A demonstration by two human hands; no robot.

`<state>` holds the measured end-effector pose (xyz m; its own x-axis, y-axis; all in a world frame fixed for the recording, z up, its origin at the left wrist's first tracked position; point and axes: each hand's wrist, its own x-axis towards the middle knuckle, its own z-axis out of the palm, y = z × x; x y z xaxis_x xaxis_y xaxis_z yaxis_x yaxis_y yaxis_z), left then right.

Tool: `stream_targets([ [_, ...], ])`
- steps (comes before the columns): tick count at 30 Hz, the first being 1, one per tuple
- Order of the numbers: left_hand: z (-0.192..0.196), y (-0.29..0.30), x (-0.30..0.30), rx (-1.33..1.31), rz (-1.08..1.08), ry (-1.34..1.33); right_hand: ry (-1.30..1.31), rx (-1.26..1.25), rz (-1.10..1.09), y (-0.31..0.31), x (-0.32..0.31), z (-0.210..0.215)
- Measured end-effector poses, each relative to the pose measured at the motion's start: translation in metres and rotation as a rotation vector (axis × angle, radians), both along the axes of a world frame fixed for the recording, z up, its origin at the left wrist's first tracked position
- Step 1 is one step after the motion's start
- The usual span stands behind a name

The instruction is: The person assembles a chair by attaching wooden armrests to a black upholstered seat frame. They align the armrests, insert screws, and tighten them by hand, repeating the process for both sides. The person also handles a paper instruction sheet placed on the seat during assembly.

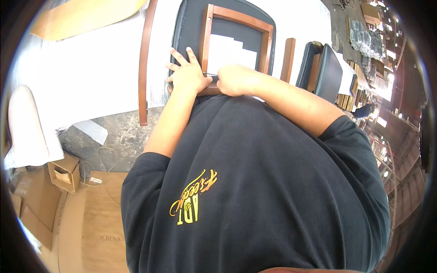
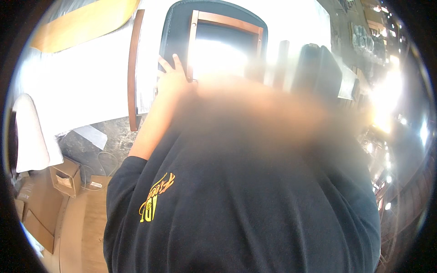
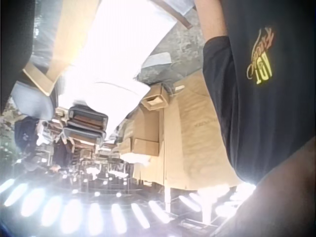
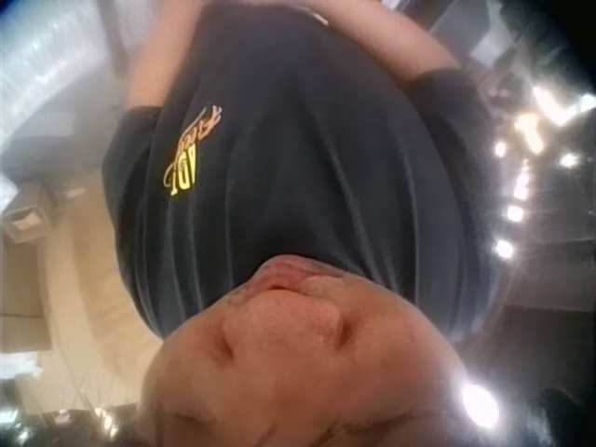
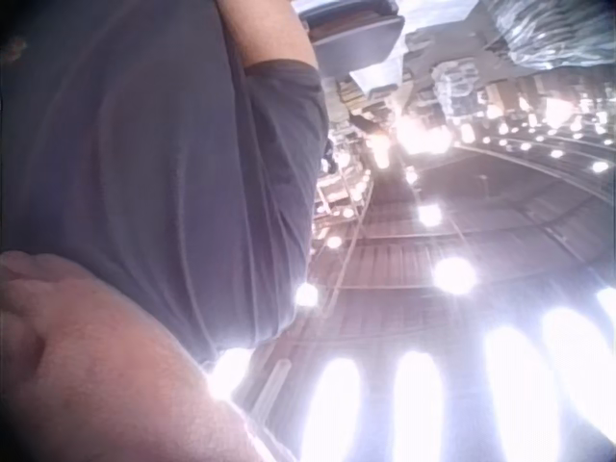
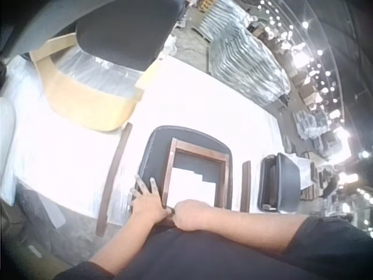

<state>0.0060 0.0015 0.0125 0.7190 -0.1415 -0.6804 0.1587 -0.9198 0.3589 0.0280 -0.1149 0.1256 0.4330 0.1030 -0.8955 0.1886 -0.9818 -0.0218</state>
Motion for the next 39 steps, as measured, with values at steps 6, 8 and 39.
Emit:
stream_targets([
  [6,-0.009,-0.003,0.006,0.039,-0.018,-0.019,-0.239,0.178,0.405,-0.011,-0.003,-0.005],
  [8,-0.014,-0.005,0.006,0.043,-0.009,-0.020,-0.245,0.176,0.433,-0.014,-0.008,-0.008],
  [39,-0.041,-0.011,-0.009,0.032,0.057,-0.159,-0.768,0.403,-0.435,-0.114,0.030,0.011],
])
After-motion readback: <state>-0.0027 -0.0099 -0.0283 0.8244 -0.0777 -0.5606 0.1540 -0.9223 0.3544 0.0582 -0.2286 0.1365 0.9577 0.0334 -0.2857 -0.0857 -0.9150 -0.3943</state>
